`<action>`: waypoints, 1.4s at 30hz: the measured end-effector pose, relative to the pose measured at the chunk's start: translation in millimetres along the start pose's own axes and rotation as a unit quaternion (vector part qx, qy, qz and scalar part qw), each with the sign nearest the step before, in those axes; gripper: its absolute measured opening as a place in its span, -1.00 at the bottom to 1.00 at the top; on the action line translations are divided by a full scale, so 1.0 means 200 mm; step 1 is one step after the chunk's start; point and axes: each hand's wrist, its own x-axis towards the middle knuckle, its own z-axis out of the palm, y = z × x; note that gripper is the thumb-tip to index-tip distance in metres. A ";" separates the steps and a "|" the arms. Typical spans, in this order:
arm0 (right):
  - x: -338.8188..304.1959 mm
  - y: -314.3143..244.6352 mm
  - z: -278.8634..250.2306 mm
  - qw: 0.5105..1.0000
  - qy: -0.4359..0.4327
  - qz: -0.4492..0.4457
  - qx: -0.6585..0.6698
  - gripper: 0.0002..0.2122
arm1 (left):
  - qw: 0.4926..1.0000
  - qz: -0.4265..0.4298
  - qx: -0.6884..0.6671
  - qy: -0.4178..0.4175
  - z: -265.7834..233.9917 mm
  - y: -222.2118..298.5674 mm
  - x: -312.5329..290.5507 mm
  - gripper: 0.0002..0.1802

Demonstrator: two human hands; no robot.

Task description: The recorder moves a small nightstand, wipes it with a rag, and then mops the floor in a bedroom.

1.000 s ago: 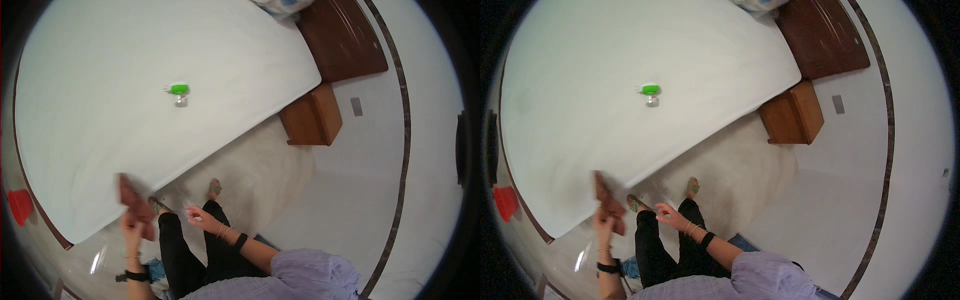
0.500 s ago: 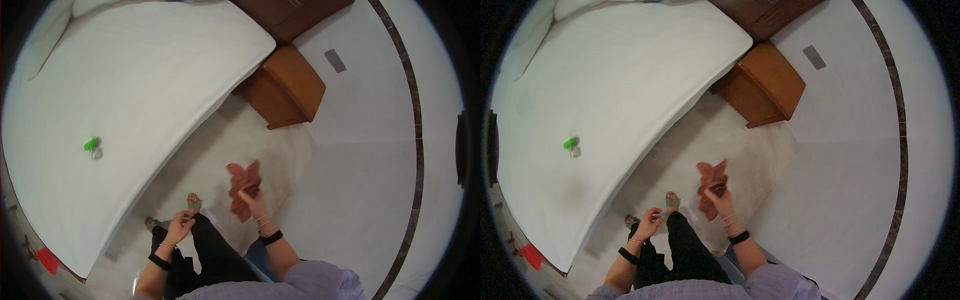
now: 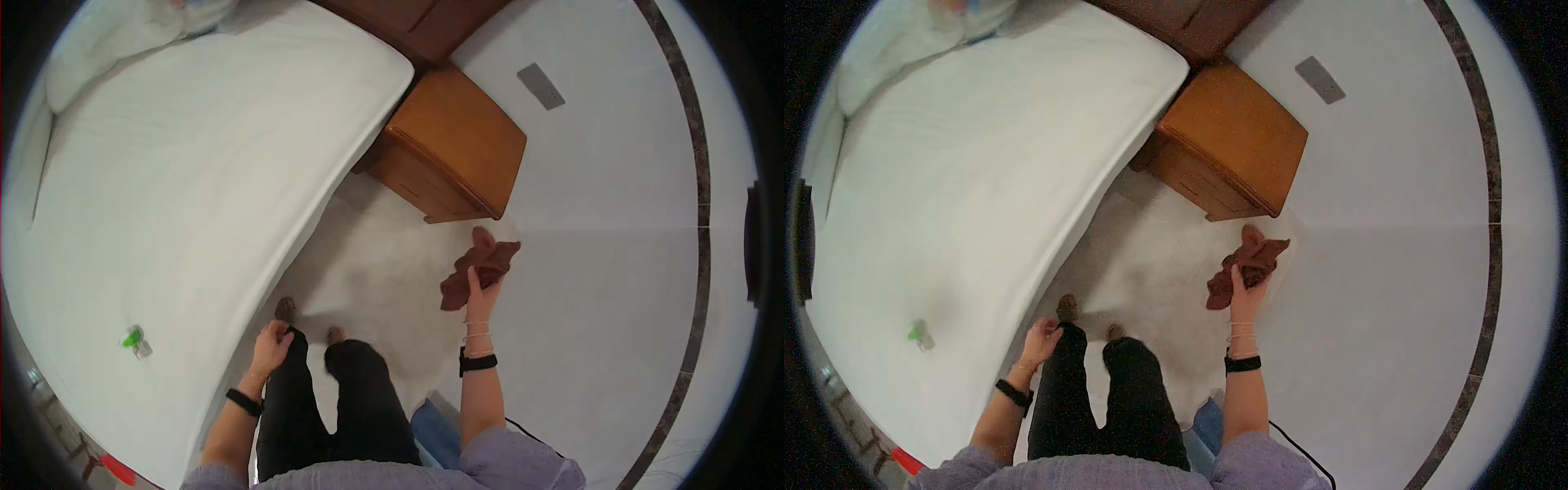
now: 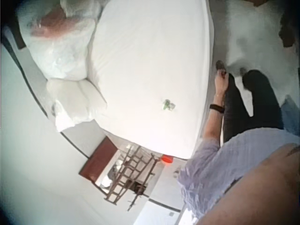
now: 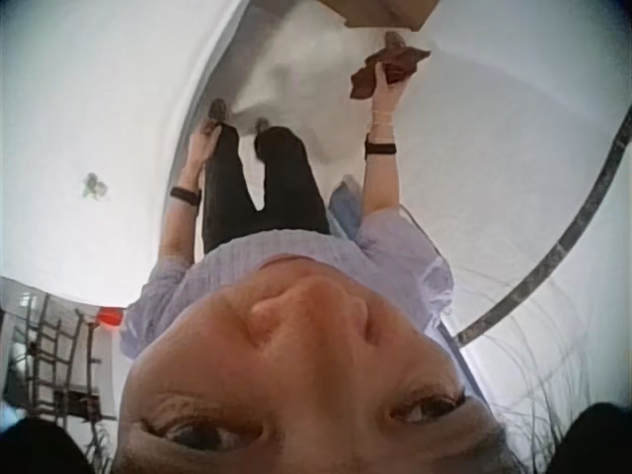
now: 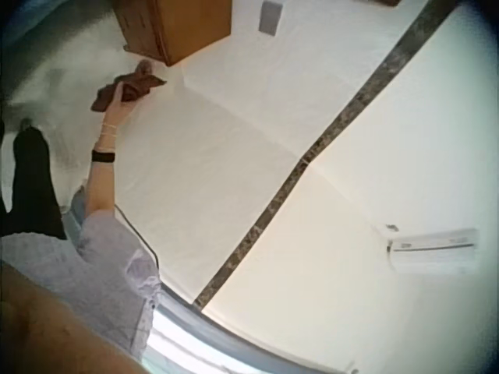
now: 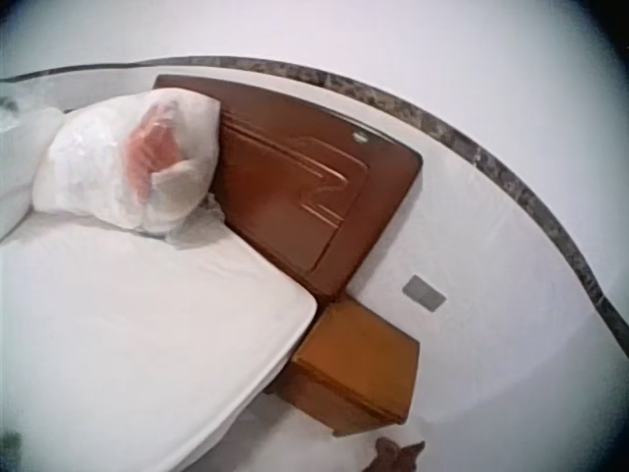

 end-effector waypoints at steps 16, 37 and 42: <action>1.74 0.74 -0.01 0.969 -0.001 0.002 -0.246 -0.15 | 0.956 0.172 0.171 0.162 0.46 1.61 1.97 -0.37; 1.74 1.13 -0.42 0.943 0.006 0.322 0.078 -0.50 | 0.985 0.000 0.140 0.097 0.94 1.72 2.25 -0.05; 1.66 1.21 -0.68 0.923 0.021 0.372 0.094 -0.51 | 0.982 -0.025 0.187 0.015 1.13 1.82 2.04 -0.08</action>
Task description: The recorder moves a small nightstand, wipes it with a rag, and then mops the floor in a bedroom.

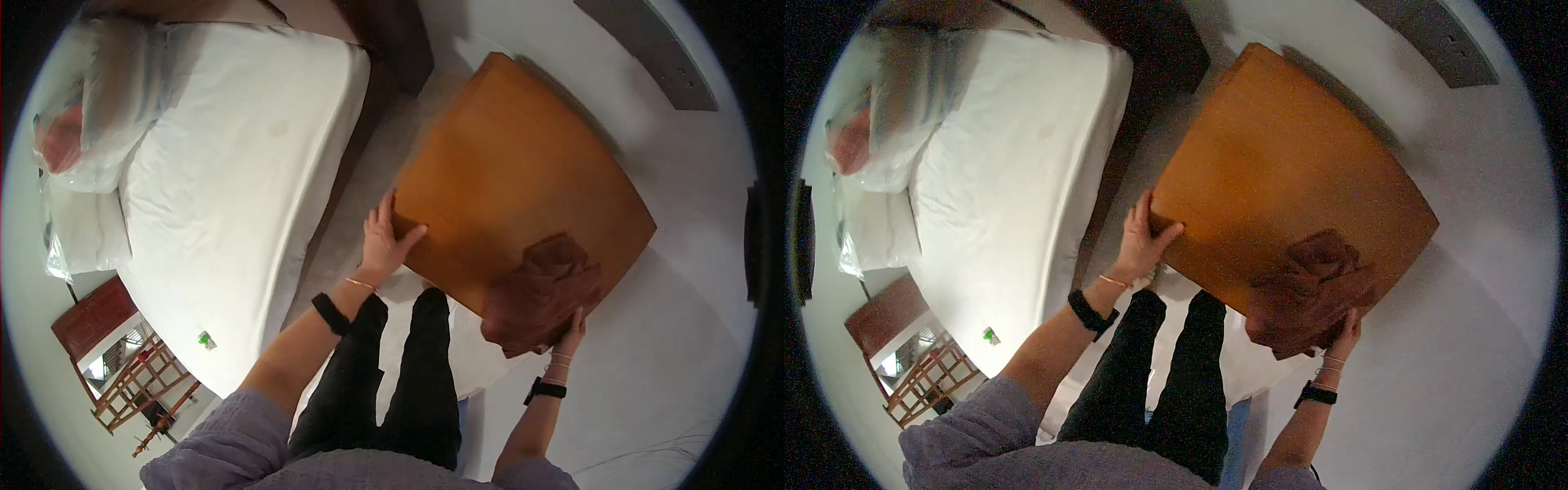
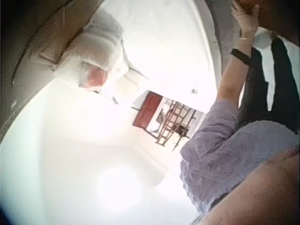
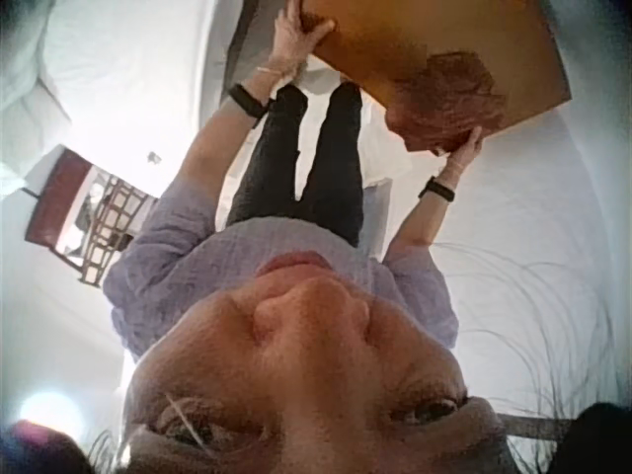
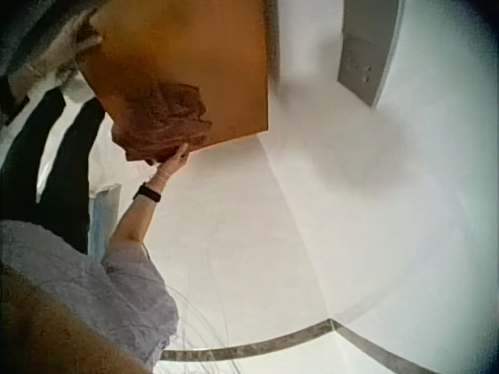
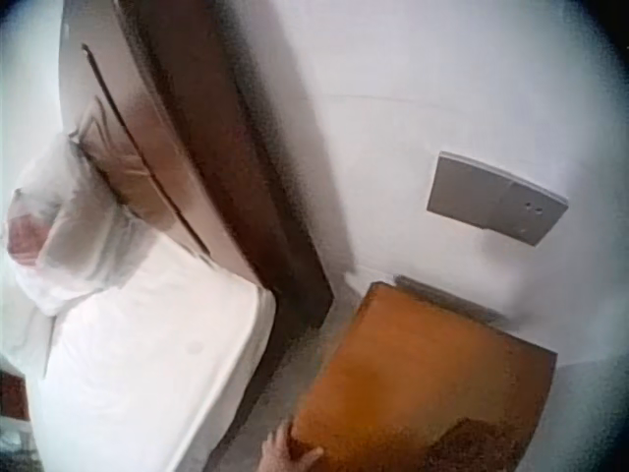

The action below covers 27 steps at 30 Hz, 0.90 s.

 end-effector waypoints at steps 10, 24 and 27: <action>-0.07 0.00 -0.11 0.867 0.204 -0.166 -0.424 -0.42 | 0.848 0.294 0.418 -0.137 -0.27 -0.30 0.22 -0.72; -0.60 -0.22 0.83 0.760 0.299 -0.441 -0.371 -0.62 | 0.473 0.430 0.707 -0.302 -0.39 -0.90 0.20 -0.74; -0.94 0.03 1.27 0.900 -0.035 -0.360 -0.242 -0.82 | 0.468 0.376 0.704 -0.380 -0.32 -0.92 0.13 -0.75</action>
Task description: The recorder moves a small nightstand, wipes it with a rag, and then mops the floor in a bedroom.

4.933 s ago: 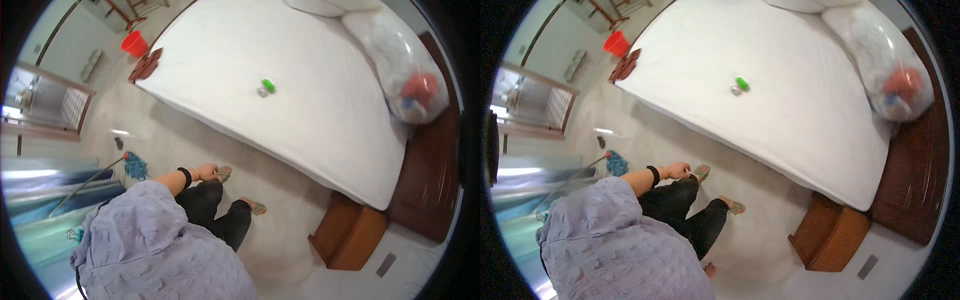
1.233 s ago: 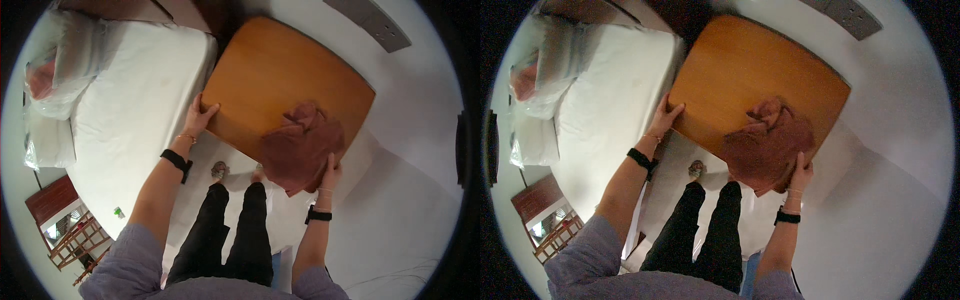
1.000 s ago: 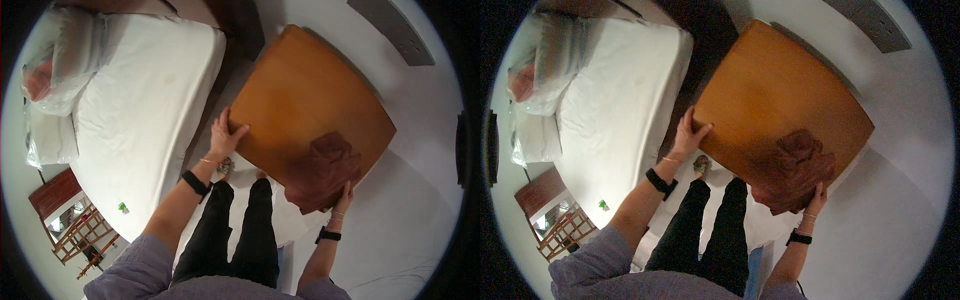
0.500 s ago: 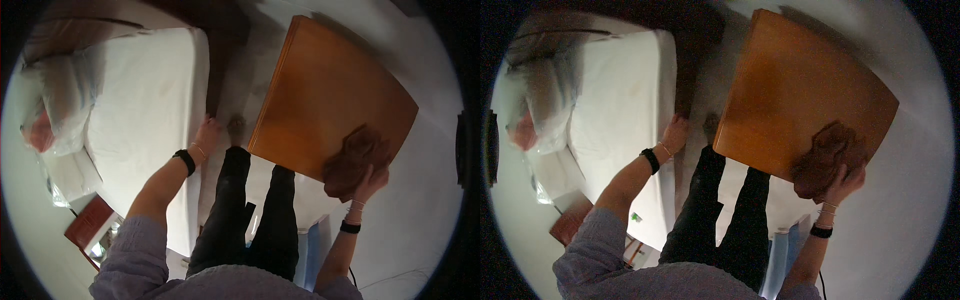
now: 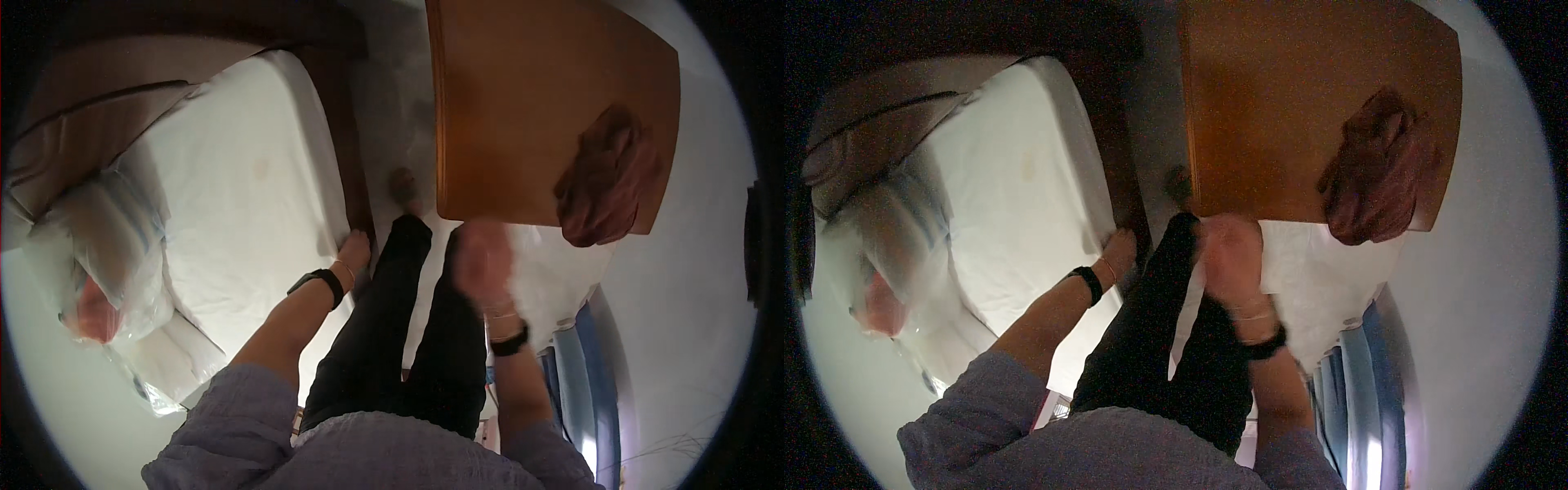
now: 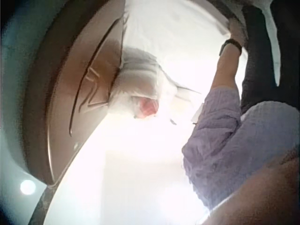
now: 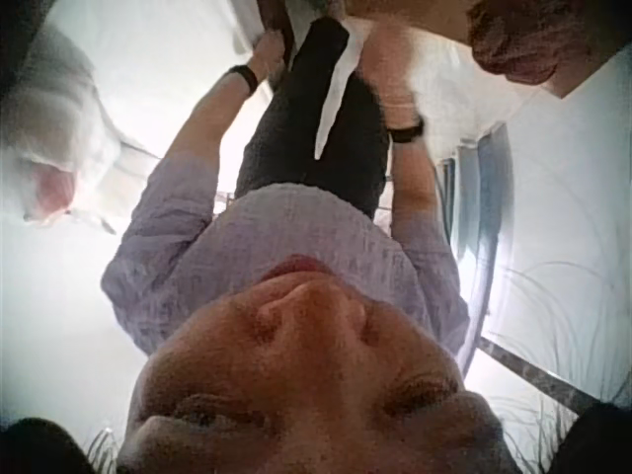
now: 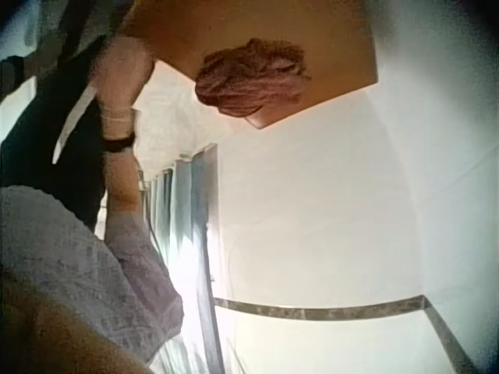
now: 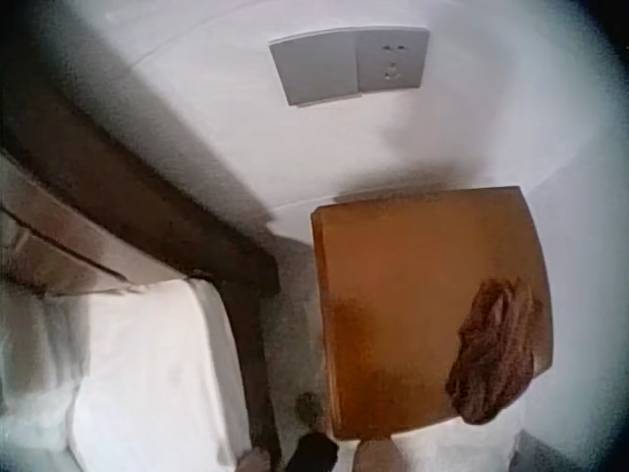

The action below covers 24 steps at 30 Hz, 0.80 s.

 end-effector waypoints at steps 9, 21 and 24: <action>-0.02 -0.36 1.19 0.938 -0.150 0.231 0.208 -0.56 | 0.870 0.005 -0.452 0.198 0.54 0.31 -0.04 -0.68; 0.14 -0.39 1.18 0.835 -0.295 0.338 0.319 -0.33 | 0.879 -0.073 -0.452 0.137 0.67 0.39 -0.23 -0.61; 0.05 -0.37 1.14 0.840 -0.302 0.310 0.327 -0.37 | 0.803 -0.150 -0.566 0.108 0.47 0.45 -0.34 -0.60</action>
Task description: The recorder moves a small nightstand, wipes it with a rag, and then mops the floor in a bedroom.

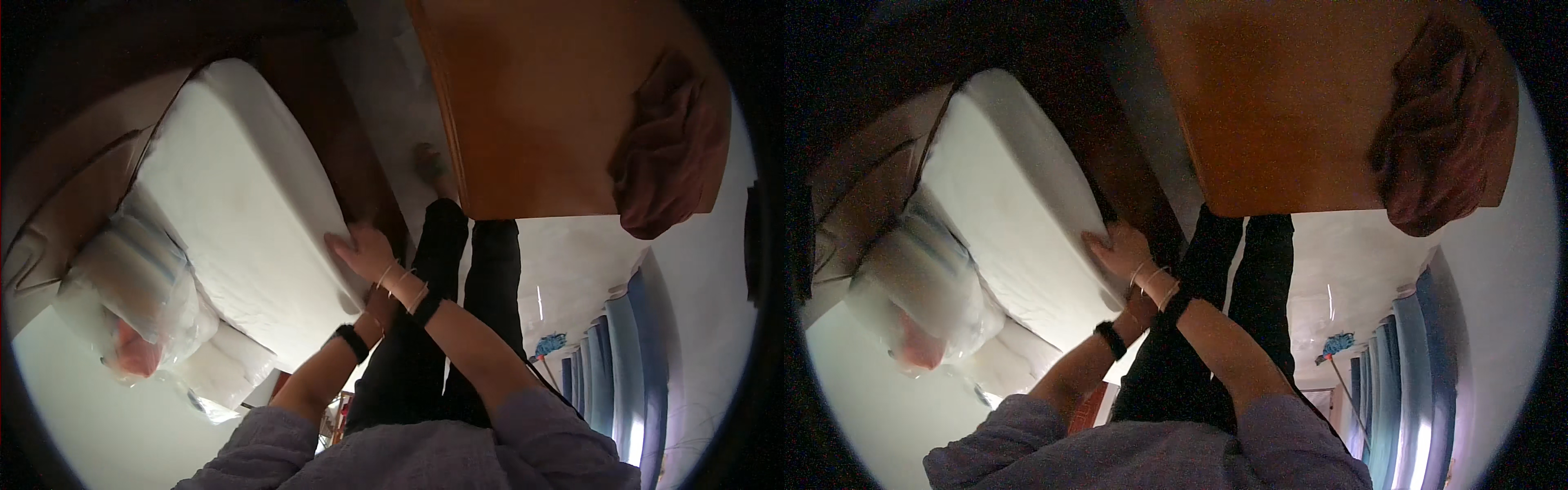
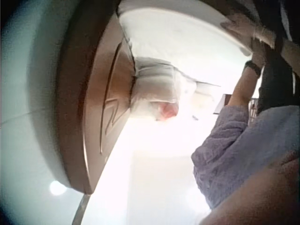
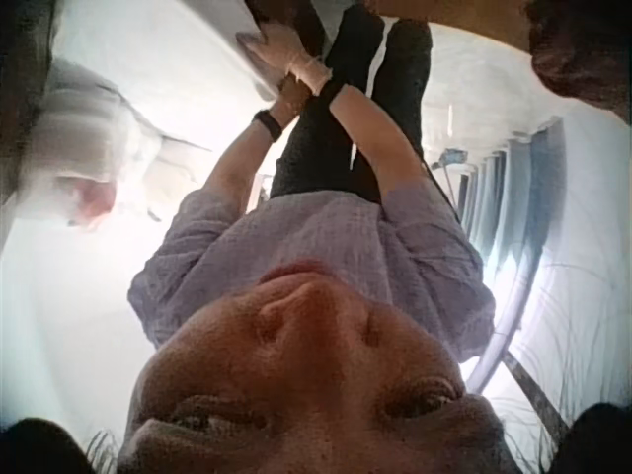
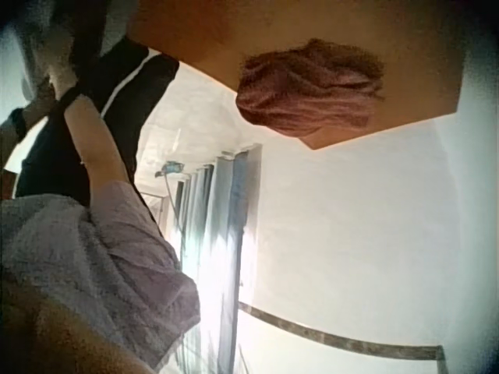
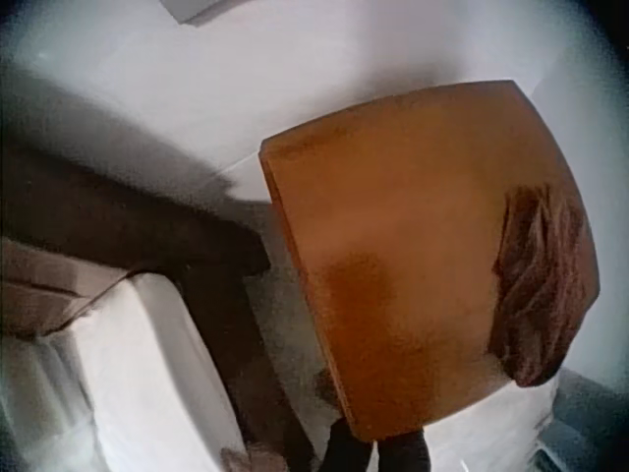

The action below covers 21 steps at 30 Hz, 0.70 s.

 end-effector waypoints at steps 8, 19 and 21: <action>-0.14 -0.10 0.07 0.987 0.085 -0.129 -0.037 -0.54 | 0.947 0.015 0.240 -0.211 -0.30 0.04 -0.15 -0.58; -0.32 -0.16 -0.06 0.979 -0.071 -0.111 -0.155 -0.53 | 0.952 0.083 0.278 -0.101 -0.36 0.23 -0.32 -0.58; -0.38 -0.23 -0.23 0.926 0.037 -0.304 -0.221 -0.55 | 0.999 -0.013 0.012 0.032 -0.27 0.18 -0.31 -0.53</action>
